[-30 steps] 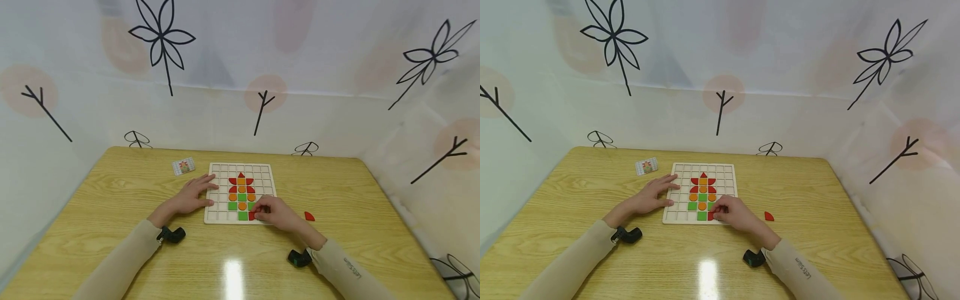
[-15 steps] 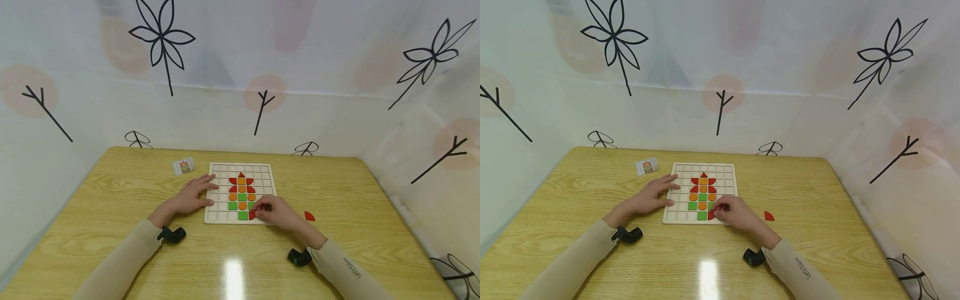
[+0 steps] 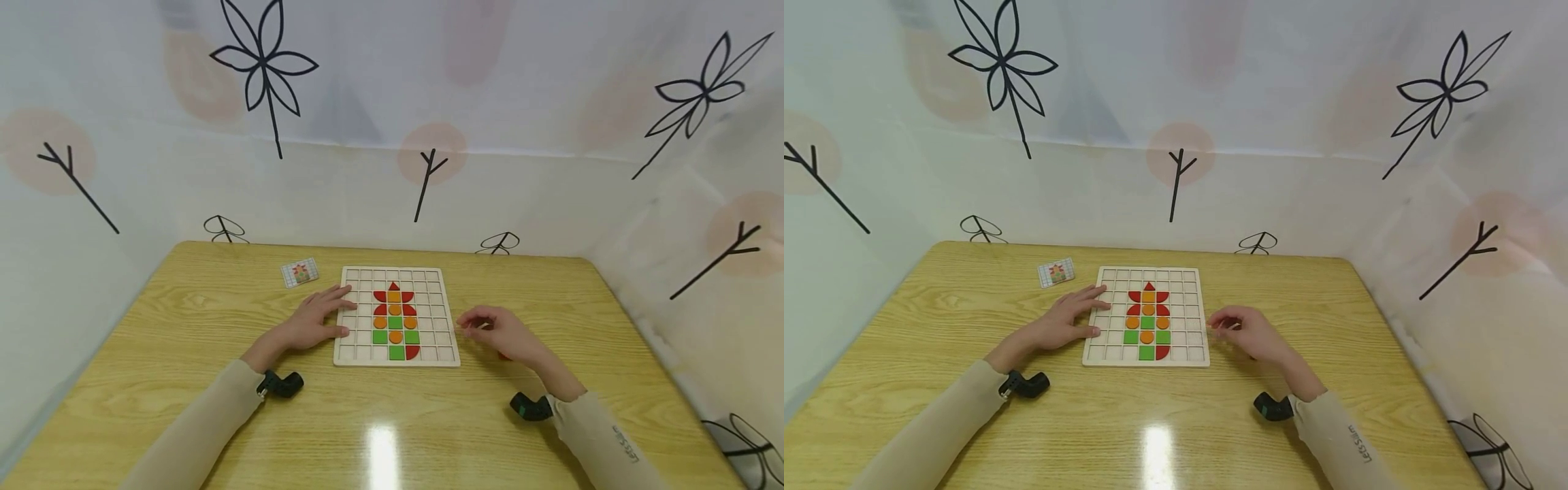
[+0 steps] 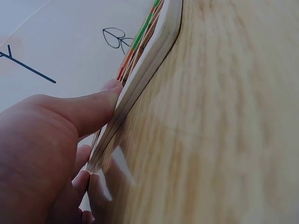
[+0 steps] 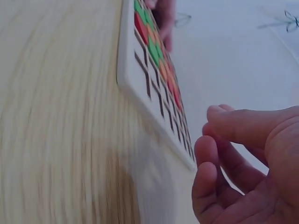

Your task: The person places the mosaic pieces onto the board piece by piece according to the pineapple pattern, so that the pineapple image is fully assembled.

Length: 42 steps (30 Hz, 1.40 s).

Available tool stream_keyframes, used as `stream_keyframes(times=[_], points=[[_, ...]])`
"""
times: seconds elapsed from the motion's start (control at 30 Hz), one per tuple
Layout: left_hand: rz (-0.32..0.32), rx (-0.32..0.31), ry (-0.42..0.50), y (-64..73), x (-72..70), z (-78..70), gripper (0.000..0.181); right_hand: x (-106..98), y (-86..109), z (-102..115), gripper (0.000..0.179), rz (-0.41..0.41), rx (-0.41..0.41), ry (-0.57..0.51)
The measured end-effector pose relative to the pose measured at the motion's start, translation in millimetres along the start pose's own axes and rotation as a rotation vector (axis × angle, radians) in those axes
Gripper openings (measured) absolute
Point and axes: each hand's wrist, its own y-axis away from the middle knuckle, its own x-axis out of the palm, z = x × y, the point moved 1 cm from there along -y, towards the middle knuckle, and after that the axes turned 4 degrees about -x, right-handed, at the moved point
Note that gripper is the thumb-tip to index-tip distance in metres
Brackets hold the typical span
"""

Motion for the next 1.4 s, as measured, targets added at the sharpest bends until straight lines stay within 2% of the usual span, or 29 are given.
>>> stream_keyframes(times=[0.1, 0.3, 0.53, 0.8, 0.87, 1.4], points=[[0.002, 0.002, -0.001, 0.0, 0.9, 0.5, 0.05, -16, 13.0, -11, 0.014, 0.006, 0.015, 0.031], [0.005, 0.003, -0.006, 0.5, 0.3, 0.3, 0.051, -38, 33.9, -31, 0.018, 0.036, 0.098, 0.085], [-0.006, 0.015, -0.007, 0.9, -1.2, -0.7, 0.05, -51, 42.7, -46, 0.027, 0.123, 0.104, -0.018], [-0.014, 0.017, 0.003, 1.4, -1.1, -2.6, 0.049, -49, 42.3, -48, 0.029, 0.172, -0.017, -0.03], [-0.015, 0.017, 0.003, 1.6, -0.5, -2.3, 0.049, -47, 42.3, -46, 0.027, 0.173, -0.024, -0.025], [-0.005, 0.007, -0.003, 1.1, 0.1, -0.5, 0.049, -44, 36.8, -38, 0.02, 0.114, 0.078, 0.034]])
